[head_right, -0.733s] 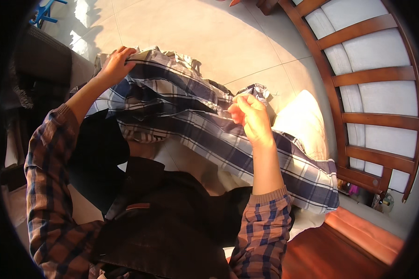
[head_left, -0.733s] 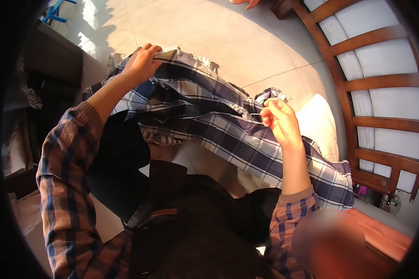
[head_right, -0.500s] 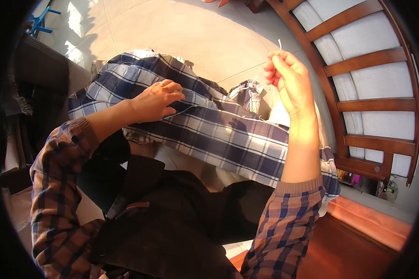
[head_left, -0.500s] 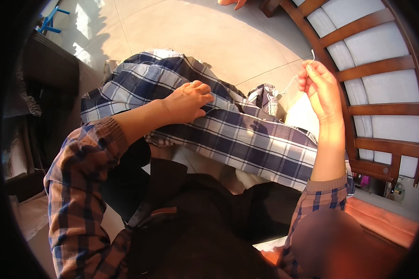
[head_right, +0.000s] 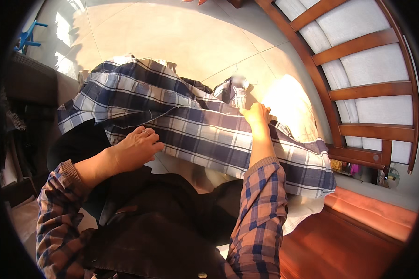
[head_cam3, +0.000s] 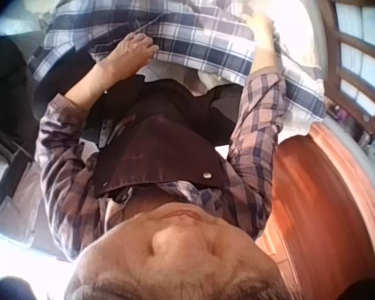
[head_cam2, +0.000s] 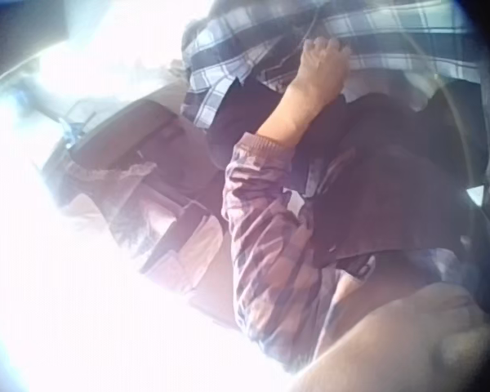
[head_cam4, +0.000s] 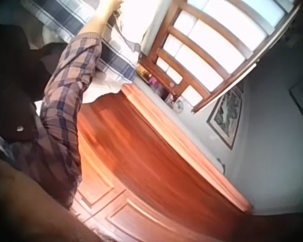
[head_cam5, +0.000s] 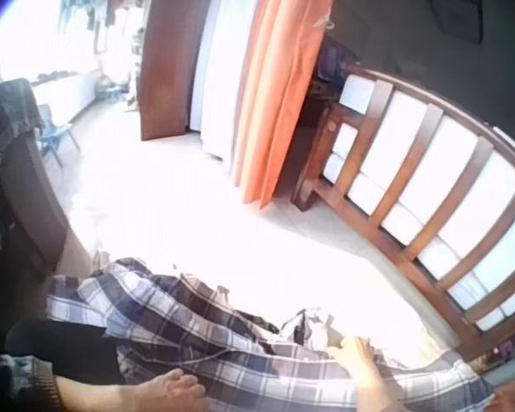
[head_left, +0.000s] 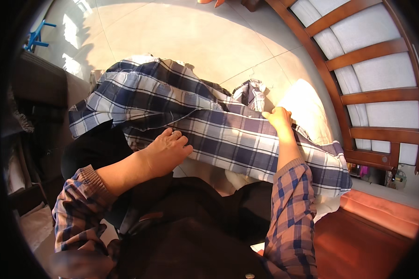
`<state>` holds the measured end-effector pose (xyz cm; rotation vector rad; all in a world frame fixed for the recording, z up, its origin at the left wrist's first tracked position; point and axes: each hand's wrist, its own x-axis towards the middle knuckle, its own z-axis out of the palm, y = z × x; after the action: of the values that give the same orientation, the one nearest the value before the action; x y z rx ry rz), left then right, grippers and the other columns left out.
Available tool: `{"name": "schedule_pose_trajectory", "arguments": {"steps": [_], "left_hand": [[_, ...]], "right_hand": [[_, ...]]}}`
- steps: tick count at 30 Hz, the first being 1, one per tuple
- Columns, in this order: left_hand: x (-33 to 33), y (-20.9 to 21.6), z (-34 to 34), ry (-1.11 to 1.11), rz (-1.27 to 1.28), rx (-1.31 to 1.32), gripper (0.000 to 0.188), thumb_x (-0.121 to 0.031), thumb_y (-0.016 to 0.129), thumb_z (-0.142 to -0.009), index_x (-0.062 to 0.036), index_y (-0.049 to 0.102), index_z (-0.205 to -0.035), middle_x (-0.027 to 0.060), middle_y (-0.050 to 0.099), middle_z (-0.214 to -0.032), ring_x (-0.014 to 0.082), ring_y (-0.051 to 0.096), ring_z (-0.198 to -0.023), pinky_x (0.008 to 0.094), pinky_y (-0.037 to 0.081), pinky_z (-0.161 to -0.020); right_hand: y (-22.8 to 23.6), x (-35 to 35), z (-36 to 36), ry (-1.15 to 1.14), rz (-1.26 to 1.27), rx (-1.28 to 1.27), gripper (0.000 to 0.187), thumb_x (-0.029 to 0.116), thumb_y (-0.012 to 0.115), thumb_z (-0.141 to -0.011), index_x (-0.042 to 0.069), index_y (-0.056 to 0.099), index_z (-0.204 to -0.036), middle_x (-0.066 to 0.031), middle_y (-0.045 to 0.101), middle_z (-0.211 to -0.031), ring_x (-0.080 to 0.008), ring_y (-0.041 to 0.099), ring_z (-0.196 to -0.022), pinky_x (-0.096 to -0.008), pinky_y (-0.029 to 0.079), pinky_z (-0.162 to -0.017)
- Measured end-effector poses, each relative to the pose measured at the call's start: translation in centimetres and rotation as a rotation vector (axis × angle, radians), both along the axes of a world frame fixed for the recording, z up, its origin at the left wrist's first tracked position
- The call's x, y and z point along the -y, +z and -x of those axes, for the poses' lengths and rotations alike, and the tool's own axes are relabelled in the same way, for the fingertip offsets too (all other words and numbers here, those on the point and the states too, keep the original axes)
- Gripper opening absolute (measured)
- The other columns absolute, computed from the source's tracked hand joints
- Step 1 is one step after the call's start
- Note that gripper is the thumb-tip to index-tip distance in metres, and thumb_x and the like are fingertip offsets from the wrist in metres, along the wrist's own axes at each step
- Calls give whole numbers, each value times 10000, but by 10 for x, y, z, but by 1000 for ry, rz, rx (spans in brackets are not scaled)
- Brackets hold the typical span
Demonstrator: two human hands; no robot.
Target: The person sits on the floor and folds a white cloth, then picks up a plaid shirt and folds it. The person handles the items one at a time, smoothing and aligning the fabric before folding.
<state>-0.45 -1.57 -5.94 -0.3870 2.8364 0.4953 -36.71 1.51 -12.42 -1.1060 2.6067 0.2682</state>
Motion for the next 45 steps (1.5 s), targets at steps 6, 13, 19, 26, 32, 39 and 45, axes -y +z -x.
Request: {"name": "schedule_pose_trajectory", "arguments": {"steps": [6,13,19,26,32,39,45], "left_hand": [[16,2,10,44,-71,-19,323,-151,666,-706,-60,529,-984,88,517,-966,264,474,-1047,382,363,-891],[21,6,15,50,-82,9,321,-141,656,-706,-59,523,-986,100,514,-990,268,474,-1039,368,368,-892],[19,23,27,24,-115,-25,334,-150,657,-705,-59,511,-992,103,509,-1008,267,476,-1034,369,370,-892],[31,32,22,99,-258,36,385,-130,677,-681,-54,501,-1014,115,493,-1040,269,456,-1060,385,366,-893],[47,34,28,153,-278,50,383,-113,671,-684,-50,511,-1027,106,484,-1032,266,453,-1055,386,360,-901],[44,34,25,132,-260,55,368,-102,670,-686,-50,511,-1014,107,490,-1025,267,487,-1023,379,381,-877],[28,-2,-1,154,-338,25,433,-95,657,-699,-39,489,-1094,124,478,-1075,291,474,-1043,374,383,-899]], "right_hand": [[-27,-2,61,-164,565,435,141,119,635,-772,-22,635,-765,-22,576,-647,-103,515,-610,-245,410,-571],[128,60,104,-237,1183,555,478,169,585,-835,-37,408,-1228,-182,561,-1127,-264,544,-1050,-340,427,-857],[-32,48,114,-128,250,366,486,296,723,-696,-50,576,-1004,-158,632,-823,-185,623,-655,-291,494,-535],[-110,44,46,-119,83,183,198,176,624,-725,13,641,-836,-221,627,-862,-298,618,-837,-380,485,-725],[-46,72,128,-356,636,552,148,95,528,-815,-3,603,-733,-48,607,-629,-114,575,-488,-229,447,-431],[11,90,162,19,757,-181,560,193,625,-784,-72,387,-1217,-247,493,-1162,-323,488,-1075,-358,393,-906],[-43,45,-26,505,347,570,505,196,664,-735,24,478,-1172,-203,537,-1127,-318,522,-1047,-357,404,-904]]}}
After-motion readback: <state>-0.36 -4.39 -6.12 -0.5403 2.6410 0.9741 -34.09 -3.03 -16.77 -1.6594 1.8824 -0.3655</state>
